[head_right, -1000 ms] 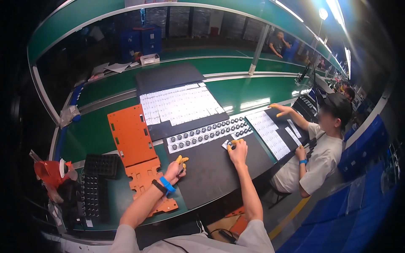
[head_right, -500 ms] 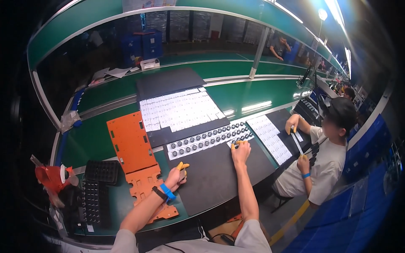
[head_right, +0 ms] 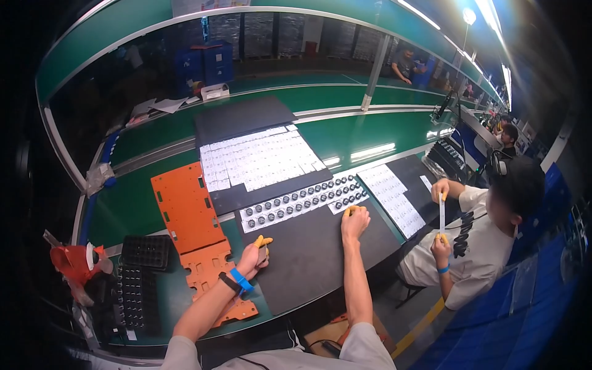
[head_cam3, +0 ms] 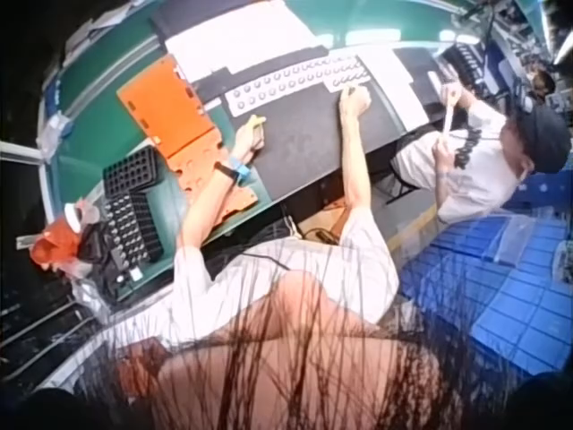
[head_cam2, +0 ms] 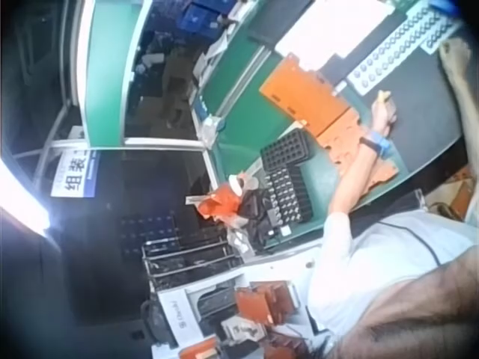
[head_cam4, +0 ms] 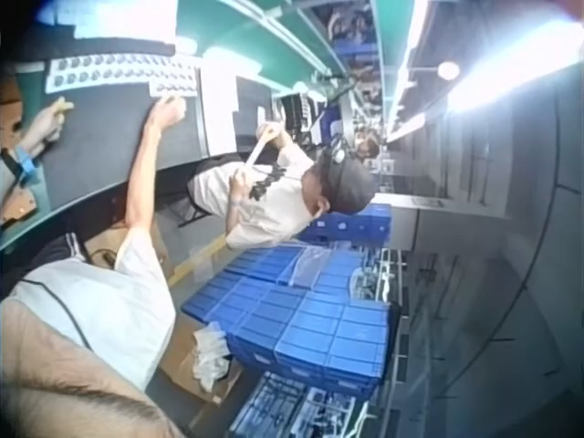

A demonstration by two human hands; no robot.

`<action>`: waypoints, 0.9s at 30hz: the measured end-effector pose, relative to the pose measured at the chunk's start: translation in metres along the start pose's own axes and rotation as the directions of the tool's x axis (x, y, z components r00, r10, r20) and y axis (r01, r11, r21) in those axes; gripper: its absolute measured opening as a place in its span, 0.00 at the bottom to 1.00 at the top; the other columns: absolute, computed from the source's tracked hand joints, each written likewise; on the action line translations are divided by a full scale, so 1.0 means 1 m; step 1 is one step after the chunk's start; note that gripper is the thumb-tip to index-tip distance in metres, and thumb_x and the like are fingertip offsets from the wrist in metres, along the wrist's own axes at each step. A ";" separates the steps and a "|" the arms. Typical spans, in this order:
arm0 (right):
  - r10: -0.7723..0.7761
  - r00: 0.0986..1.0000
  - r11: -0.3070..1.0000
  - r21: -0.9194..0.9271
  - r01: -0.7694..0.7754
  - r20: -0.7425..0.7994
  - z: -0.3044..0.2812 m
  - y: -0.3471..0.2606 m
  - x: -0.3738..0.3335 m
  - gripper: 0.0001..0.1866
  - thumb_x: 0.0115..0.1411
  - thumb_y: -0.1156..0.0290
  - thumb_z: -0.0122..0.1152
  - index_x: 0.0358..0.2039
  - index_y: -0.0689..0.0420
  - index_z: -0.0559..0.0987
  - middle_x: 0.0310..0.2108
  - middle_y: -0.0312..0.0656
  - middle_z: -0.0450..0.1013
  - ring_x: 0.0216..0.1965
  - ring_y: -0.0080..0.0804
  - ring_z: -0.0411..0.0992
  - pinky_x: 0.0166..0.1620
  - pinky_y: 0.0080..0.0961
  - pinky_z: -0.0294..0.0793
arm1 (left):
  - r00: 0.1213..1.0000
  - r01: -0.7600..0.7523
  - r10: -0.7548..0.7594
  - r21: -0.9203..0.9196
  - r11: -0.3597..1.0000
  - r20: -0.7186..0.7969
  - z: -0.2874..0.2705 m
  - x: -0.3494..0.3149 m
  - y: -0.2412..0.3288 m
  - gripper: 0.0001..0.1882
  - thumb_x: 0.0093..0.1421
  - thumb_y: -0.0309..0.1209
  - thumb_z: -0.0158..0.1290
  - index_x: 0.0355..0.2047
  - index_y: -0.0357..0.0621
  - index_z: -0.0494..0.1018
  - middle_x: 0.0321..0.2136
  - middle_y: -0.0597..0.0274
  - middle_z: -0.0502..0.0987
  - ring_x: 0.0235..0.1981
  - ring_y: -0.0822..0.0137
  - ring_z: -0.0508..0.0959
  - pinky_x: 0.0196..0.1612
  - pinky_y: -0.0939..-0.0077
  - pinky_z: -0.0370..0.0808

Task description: Assembling and testing small electronic components using a specialized machine.

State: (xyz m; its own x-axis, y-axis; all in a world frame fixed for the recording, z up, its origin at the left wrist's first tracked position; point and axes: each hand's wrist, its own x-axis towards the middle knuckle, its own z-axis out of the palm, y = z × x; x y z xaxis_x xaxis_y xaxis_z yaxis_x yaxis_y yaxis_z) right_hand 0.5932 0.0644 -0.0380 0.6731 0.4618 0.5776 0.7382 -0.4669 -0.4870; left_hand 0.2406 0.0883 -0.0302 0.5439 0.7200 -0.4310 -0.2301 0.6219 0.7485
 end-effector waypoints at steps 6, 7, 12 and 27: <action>-0.039 0.998 0.999 -0.010 0.040 0.042 -0.004 -0.006 -0.002 0.08 0.56 0.68 0.68 0.32 0.58 0.85 0.38 0.43 0.76 0.45 0.42 0.73 0.52 0.38 0.69 | 1.000 0.001 -0.001 0.009 1.000 -0.004 -0.002 0.000 0.000 0.19 0.76 0.37 0.35 0.50 0.48 0.77 0.21 0.71 0.67 0.15 0.75 0.63 0.18 0.78 0.59; -0.038 0.999 0.999 -0.010 0.038 0.040 -0.005 -0.005 -0.002 0.08 0.56 0.68 0.68 0.32 0.58 0.85 0.38 0.43 0.76 0.45 0.42 0.73 0.52 0.38 0.69 | 1.000 0.001 -0.001 0.011 1.000 -0.003 -0.002 -0.001 0.000 0.19 0.76 0.37 0.35 0.50 0.48 0.77 0.21 0.71 0.67 0.15 0.75 0.63 0.18 0.78 0.59; -0.037 0.997 0.999 0.012 0.037 0.068 -0.005 -0.008 -0.002 0.08 0.56 0.68 0.69 0.32 0.58 0.85 0.38 0.42 0.76 0.45 0.43 0.72 0.52 0.38 0.69 | 1.000 -0.010 0.010 0.007 1.000 0.012 -0.007 0.002 -0.003 0.18 0.76 0.37 0.35 0.50 0.49 0.76 0.21 0.72 0.68 0.16 0.76 0.64 0.18 0.78 0.60; -0.078 0.994 0.995 0.063 0.073 0.072 -0.009 -0.012 -0.007 0.08 0.54 0.68 0.68 0.29 0.60 0.84 0.37 0.44 0.76 0.43 0.45 0.73 0.50 0.41 0.69 | 0.999 -0.017 0.019 0.067 0.998 -0.032 -0.004 0.001 -0.001 0.18 0.76 0.38 0.36 0.51 0.50 0.75 0.23 0.72 0.70 0.17 0.77 0.66 0.18 0.80 0.62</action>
State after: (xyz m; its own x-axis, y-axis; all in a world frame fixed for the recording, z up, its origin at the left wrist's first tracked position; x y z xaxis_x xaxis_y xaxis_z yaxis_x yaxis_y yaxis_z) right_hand 0.5791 0.0599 -0.0298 0.6152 0.5497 0.5651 0.7869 -0.3837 -0.4834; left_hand 0.2381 0.0894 -0.0329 0.5135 0.7413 -0.4322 -0.1845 0.5873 0.7881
